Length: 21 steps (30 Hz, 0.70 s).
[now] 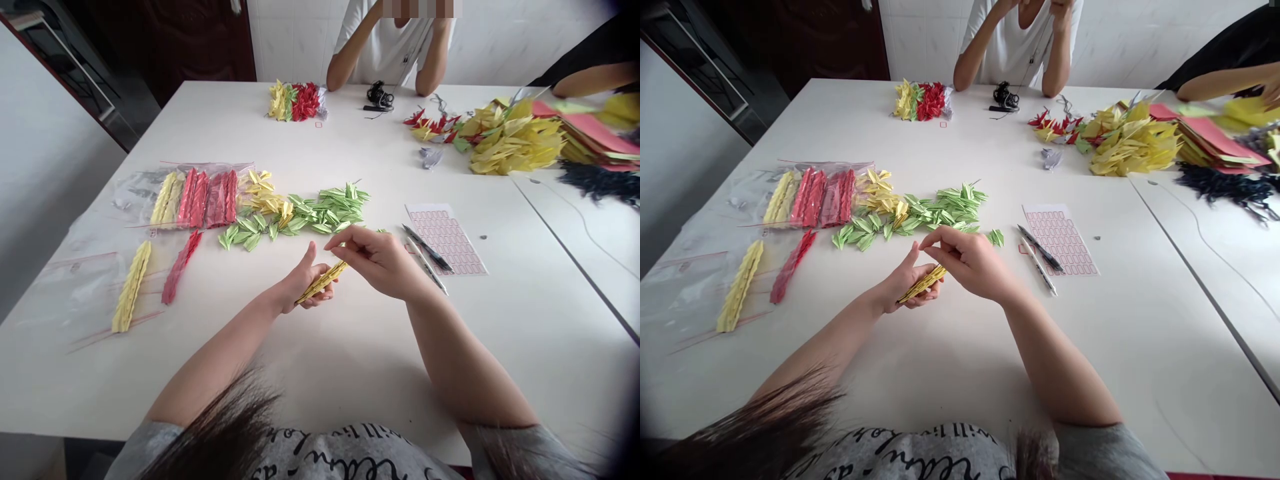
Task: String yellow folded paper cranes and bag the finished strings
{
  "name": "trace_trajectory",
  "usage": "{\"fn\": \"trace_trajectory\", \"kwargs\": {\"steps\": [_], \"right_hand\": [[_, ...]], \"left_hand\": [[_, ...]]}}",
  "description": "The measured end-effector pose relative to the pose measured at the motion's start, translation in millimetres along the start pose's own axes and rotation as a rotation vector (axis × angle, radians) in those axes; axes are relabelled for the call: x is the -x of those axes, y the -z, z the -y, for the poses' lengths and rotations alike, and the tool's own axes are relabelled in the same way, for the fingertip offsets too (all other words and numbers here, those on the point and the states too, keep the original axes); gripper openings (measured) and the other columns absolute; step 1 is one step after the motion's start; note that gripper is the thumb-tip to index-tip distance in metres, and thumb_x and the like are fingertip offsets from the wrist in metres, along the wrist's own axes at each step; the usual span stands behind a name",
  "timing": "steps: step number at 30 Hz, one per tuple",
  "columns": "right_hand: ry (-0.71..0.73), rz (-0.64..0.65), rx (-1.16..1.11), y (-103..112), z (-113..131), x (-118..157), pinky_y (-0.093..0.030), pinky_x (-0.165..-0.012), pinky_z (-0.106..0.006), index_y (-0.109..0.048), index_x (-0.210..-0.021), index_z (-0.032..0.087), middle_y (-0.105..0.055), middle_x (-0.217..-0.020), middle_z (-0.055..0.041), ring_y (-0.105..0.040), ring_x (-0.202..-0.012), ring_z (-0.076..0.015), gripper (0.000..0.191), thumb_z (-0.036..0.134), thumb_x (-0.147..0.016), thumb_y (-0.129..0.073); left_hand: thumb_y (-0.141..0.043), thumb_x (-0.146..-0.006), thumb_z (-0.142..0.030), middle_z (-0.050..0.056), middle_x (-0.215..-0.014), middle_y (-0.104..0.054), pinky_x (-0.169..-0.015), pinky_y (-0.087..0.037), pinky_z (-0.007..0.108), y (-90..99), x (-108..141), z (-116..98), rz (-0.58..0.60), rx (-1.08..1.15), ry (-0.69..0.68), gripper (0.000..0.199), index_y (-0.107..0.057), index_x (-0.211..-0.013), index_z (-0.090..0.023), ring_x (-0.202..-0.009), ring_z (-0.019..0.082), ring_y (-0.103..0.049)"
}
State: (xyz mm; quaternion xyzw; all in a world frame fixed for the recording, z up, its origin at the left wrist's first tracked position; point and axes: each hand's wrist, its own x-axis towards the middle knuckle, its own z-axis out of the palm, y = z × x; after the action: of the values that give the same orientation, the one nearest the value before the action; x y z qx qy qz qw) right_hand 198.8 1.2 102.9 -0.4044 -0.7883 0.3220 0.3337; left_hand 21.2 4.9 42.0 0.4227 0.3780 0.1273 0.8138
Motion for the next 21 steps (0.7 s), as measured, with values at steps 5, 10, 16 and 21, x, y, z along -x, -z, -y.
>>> {"fn": "trace_trajectory", "kwargs": {"steps": [5,10,16,21], "right_hand": [[-0.033,-0.001,0.101,-4.4,-8.1,-3.0,-0.030,-0.050,-0.022,-0.065,-0.096,0.018,-0.043,-0.056,0.0059,-0.035,-0.049,-0.0079,0.019,0.027,-0.097,-0.048],[-0.135,0.024,0.210,0.5,-16.5,-3.3,-0.031,-0.053,-0.023,-0.066,-0.097,0.019,-0.045,-0.055,0.0056,-0.038,-0.049,-0.0091,0.021,0.030,-0.097,-0.048],[-0.175,-0.020,0.231,6.6,-15.3,-5.3,-0.031,-0.056,-0.025,-0.067,-0.097,0.018,-0.045,-0.054,0.0052,-0.040,-0.050,-0.0098,0.022,0.029,-0.096,-0.047],[-0.180,-0.040,0.262,7.6,-14.0,-5.5,-0.032,-0.056,-0.025,-0.068,-0.096,0.018,-0.052,-0.058,0.0035,-0.041,-0.052,-0.0101,0.022,0.028,-0.095,-0.049]], "left_hand": [[-0.002,-0.082,-0.086,-0.001,-0.062,-0.048,-0.039,-0.017,0.019,-1.6,0.6,1.2,0.001,-0.025,-0.002,0.081,-0.048,-0.087,-0.019,-0.040,0.006,-0.027],[-0.008,-0.087,-0.082,-0.003,-0.059,-0.046,-0.038,-0.014,0.019,1.0,2.8,-2.3,0.076,0.126,-0.036,0.075,-0.049,-0.088,-0.018,-0.035,0.005,-0.022],[-0.034,-0.092,-0.072,-0.004,-0.062,-0.046,-0.037,-0.013,0.017,1.9,4.3,-1.4,0.148,0.182,-0.056,0.057,-0.051,-0.092,-0.018,-0.035,0.002,-0.023],[-0.031,-0.098,-0.061,-0.003,-0.066,-0.049,-0.038,-0.017,0.018,-2.2,4.6,-0.7,0.151,0.154,-0.100,0.050,-0.054,-0.096,-0.016,-0.036,0.002,-0.025]]}}
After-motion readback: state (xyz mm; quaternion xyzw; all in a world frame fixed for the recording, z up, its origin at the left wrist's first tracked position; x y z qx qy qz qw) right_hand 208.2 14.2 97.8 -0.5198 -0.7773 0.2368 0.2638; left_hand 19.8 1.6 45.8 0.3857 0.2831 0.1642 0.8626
